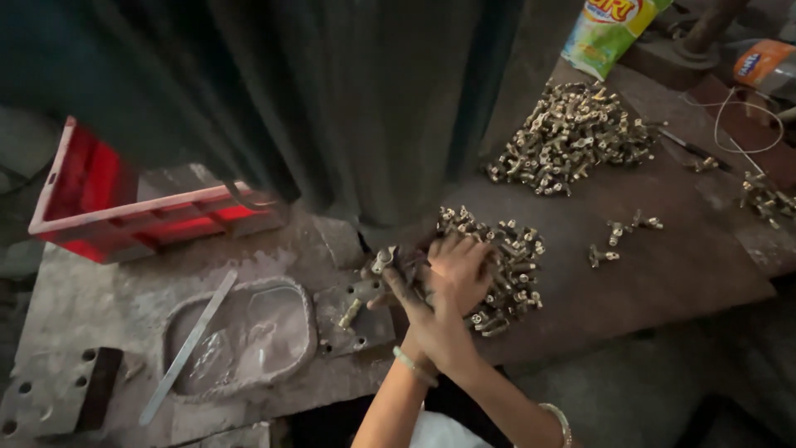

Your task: The person picks small brass fittings one at a time from a pile on the workbench, holds each against a running bench grinder to grind or smooth it, then places the finished piece aside. They repeat this cycle continuously, and at one point another person pours water into a red plastic tub beside the bench.

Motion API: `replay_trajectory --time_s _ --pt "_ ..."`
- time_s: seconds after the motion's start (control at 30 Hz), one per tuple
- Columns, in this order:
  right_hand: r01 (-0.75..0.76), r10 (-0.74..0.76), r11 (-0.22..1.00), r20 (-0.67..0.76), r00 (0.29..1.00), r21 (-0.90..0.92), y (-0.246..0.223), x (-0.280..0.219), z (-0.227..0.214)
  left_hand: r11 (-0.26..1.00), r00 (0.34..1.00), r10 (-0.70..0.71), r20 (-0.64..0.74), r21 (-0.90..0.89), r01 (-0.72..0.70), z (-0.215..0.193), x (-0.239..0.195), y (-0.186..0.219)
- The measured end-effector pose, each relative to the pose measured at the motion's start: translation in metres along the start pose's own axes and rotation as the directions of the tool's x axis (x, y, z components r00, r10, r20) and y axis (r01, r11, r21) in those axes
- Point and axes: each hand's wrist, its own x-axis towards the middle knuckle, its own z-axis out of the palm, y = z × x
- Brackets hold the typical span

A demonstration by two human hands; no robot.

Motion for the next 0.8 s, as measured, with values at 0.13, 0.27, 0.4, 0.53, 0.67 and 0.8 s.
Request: replay_trajectory --time_s 0.13,0.27,0.4,0.53,0.67,0.8 --pt "0.148 -0.325 0.699 -0.125 0.938 -0.7 0.021 -0.002 0.001 0.876 0.94 -0.216 -0.264 -0.479 0.066 -0.017 -0.065 0.02" --pt "-0.391 0.212 0.874 0.498 0.841 0.289 -0.01 0.043 -0.047 0.184 0.773 -0.588 0.237 -0.892 0.413 -0.019 -0.145 0.019" --pt "-0.523 0.094 0.766 0.741 0.665 0.373 -0.021 0.073 -0.06 -0.204 0.396 -0.66 0.638 -0.66 0.723 -0.064 -0.174 0.029" --pt "-0.482 0.088 0.809 0.742 0.665 0.336 -0.017 0.07 -0.06 0.121 0.629 -0.722 0.287 -0.843 0.524 -0.144 -0.136 0.071" --pt "-0.478 0.084 0.784 0.695 0.714 0.396 0.005 0.065 -0.055 0.993 0.95 -0.11 -0.293 0.018 0.12 -0.147 -0.128 0.039" --pt "-0.303 0.061 0.912 0.641 0.765 0.275 0.012 0.063 -0.056 0.904 0.975 0.145 -0.171 0.423 -0.06 -0.113 -0.133 0.003"
